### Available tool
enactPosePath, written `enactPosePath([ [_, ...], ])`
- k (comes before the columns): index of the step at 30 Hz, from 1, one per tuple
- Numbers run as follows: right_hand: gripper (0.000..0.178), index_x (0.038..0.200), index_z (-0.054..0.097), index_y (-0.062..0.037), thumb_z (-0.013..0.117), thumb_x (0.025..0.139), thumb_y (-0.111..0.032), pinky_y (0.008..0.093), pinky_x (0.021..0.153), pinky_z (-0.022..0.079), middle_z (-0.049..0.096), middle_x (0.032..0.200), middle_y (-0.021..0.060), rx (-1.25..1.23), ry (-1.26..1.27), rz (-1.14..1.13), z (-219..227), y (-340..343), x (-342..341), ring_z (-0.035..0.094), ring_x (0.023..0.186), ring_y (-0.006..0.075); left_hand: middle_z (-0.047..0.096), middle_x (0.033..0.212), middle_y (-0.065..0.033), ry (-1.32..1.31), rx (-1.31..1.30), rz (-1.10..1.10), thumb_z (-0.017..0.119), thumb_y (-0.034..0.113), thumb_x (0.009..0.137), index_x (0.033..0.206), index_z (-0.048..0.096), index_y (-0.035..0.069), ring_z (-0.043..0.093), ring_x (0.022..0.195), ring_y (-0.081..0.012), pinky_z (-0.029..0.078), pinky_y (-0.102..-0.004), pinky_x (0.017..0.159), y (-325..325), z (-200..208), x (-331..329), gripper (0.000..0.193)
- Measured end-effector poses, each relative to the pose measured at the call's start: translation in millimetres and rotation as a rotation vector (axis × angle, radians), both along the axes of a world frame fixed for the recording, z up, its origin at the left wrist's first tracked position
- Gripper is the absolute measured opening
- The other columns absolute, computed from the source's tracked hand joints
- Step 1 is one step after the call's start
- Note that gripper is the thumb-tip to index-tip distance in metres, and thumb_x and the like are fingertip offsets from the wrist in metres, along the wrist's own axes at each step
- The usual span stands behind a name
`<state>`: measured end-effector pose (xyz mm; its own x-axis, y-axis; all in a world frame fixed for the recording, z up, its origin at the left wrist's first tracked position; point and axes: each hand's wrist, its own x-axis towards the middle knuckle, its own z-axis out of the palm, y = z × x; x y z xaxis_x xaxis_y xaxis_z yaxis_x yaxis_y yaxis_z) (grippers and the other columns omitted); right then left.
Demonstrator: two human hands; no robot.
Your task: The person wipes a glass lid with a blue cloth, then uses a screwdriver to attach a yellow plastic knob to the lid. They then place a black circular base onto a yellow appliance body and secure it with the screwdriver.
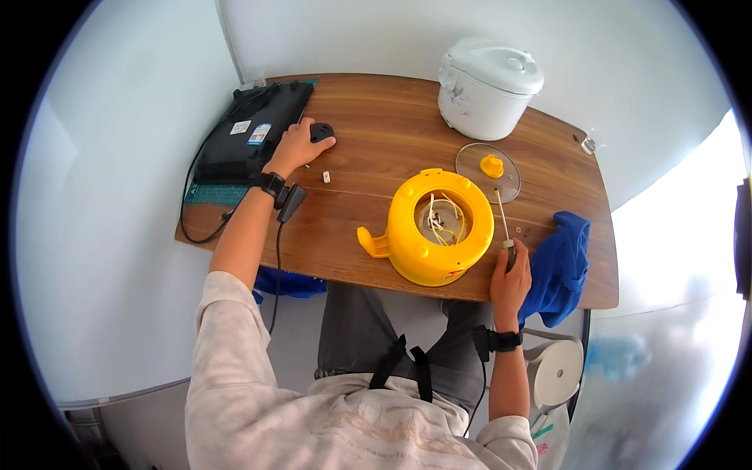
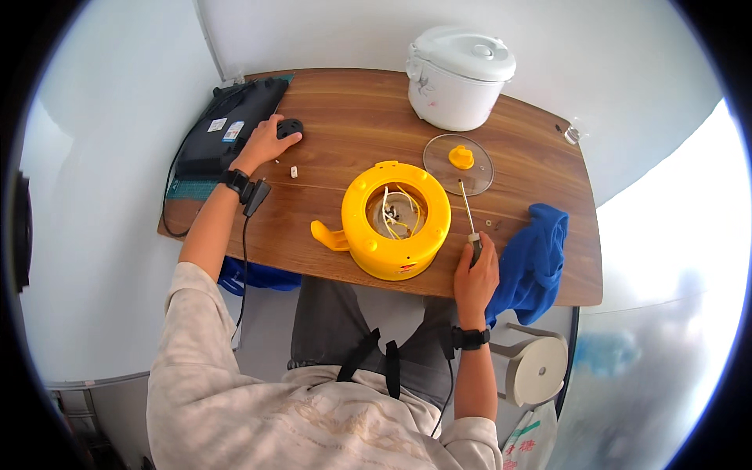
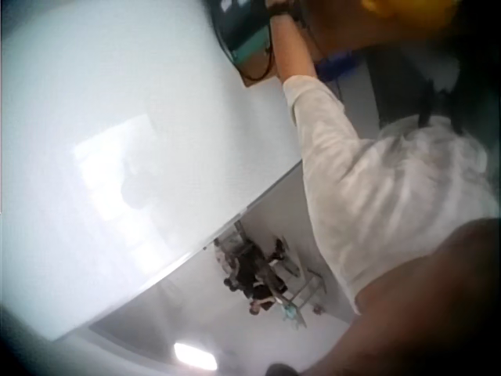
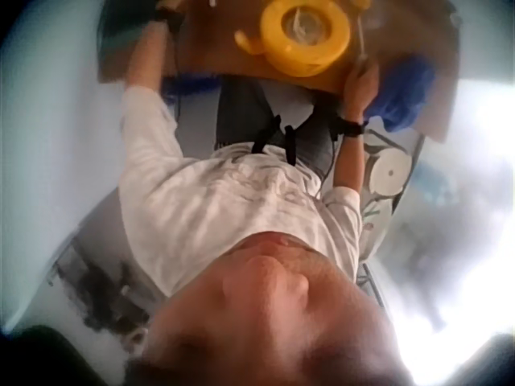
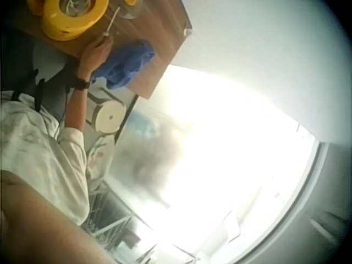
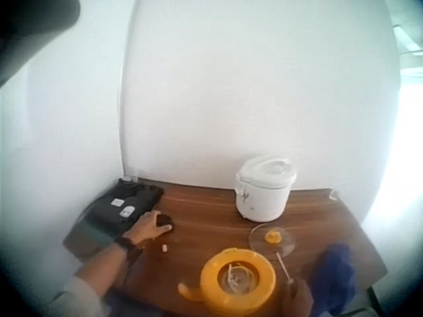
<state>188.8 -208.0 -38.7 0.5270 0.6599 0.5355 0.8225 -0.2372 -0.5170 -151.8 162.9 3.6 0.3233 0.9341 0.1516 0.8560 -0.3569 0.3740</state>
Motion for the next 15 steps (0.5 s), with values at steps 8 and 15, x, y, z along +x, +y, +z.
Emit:
enactPosePath([
  [8,0.028,0.123,0.059,-0.0019,0.061,0.097,-0.011,0.0431,0.085,0.053,0.067,0.109,0.0203,0.048,0.008,0.026,2.3,4.4,0.3,0.064,0.099,0.0392,0.058,0.132,-0.0277,0.118,0.101,0.011,0.064,0.048,0.093,0.134,0.056,0.015,0.053,0.121,-0.048,0.044,-0.0539,0.104,35.2,-47.5,-6.4,0.053],
  [15,0.028,0.122,0.06,-0.0023,0.062,0.095,-0.011,0.0428,0.085,0.053,0.068,0.108,0.0207,0.074,0.01,0.006,-0.8,1.4,2.5,0.065,0.098,0.0391,0.066,0.127,-0.0156,0.106,-0.031,-0.078,0.068,0.048,0.09,0.126,0.061,0.021,0.054,0.123,-0.0424,0.039,-0.0549,0.105,36.7,-33.6,-4.9,0.046],
])
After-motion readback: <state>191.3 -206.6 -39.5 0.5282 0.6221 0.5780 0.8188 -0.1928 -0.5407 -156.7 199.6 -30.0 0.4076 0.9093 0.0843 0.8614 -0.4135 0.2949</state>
